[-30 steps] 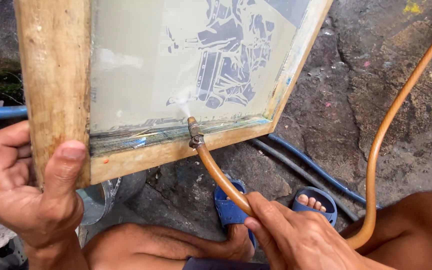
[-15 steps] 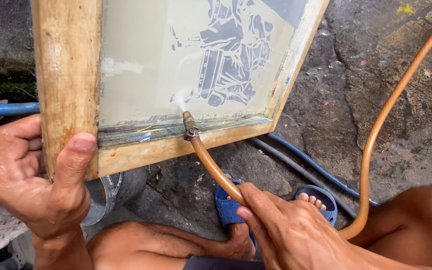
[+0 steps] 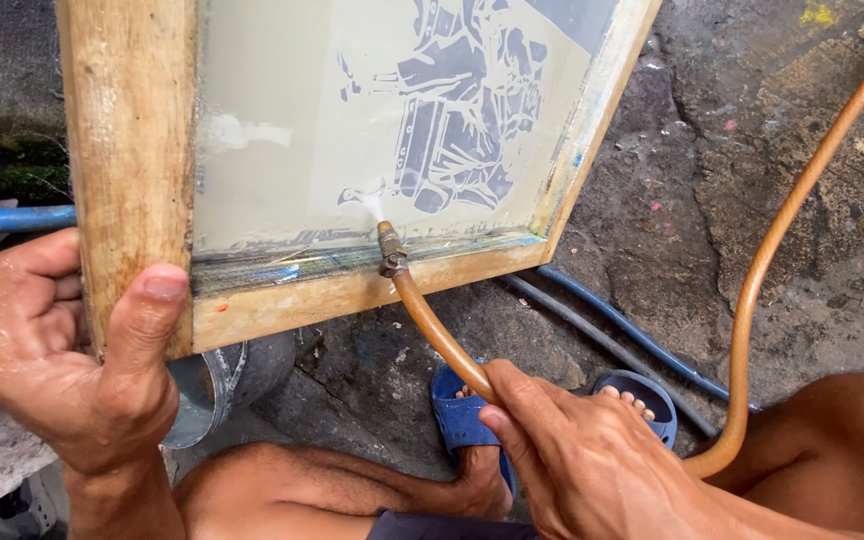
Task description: The person uses a hose to spray water on a framed screen, rinsing off residue and revealing a printed design. They hold the frame with one hand and direct the water stream with the other, repeatedly tilting the frame to clean different areas.
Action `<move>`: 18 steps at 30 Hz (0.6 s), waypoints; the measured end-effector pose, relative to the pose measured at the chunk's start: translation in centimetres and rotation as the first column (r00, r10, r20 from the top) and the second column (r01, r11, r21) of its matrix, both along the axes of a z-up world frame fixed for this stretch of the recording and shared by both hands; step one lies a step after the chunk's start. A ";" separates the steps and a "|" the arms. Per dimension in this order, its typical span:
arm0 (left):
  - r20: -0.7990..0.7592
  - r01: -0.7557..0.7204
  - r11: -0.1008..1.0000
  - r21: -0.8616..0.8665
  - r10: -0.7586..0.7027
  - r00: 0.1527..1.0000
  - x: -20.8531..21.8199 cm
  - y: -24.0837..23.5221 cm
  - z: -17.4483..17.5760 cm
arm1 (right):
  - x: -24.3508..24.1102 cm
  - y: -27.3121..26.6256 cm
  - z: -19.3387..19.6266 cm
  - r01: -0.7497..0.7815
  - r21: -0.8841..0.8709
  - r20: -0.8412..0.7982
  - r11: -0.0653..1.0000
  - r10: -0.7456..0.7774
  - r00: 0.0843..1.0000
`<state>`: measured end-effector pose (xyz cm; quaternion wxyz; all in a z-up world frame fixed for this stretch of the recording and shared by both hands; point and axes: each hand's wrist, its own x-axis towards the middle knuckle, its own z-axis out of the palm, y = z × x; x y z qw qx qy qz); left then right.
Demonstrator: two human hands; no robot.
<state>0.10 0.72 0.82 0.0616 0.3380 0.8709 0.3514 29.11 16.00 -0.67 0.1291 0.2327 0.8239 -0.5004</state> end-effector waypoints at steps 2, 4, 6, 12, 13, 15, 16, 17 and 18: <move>-0.015 0.027 1.000 -0.003 -0.027 1.000 -0.1 0.0 -0.1 | 0.2 -0.3 -0.2 0.018 0.077 -0.009 0.997 -0.018 1.000; -0.004 0.011 1.000 -0.003 -0.011 1.000 0.0 0.0 0.0 | 0.4 -0.3 -0.2 0.018 0.045 -0.037 0.999 -0.016 0.999; 0.005 -0.002 1.000 -0.003 0.002 1.000 0.1 0.1 0.0 | 0.5 -0.2 0.0 0.018 0.013 -0.065 1.000 -0.017 0.998; -0.010 0.013 1.000 -0.011 -0.013 1.000 -0.1 0.0 0.0 | 0.3 1.1 -0.3 0.053 0.016 -0.067 0.998 -0.052 0.996; -0.001 0.017 1.000 -0.013 -0.017 1.000 -0.2 0.1 0.0 | 0.3 1.5 -0.3 0.120 0.056 -0.103 0.991 -0.113 0.988; 0.003 0.012 1.000 -0.013 -0.012 1.000 -0.1 0.1 0.2 | 0.4 2.1 0.5 0.179 0.092 -0.146 0.980 -0.164 0.976; 0.000 0.017 1.000 -0.016 -0.017 1.000 -0.1 0.2 0.1 | 0.4 2.2 1.2 0.148 0.036 -0.209 0.988 -0.137 0.968; -0.004 0.021 1.000 -0.018 -0.021 1.000 -0.1 0.2 0.1 | 0.5 2.4 2.0 0.113 -0.018 -0.273 0.993 -0.114 0.955; -0.008 0.020 1.000 -0.016 -0.021 1.000 -0.1 0.3 0.1 | 0.7 2.8 2.0 0.112 -0.016 -0.278 0.994 -0.112 0.954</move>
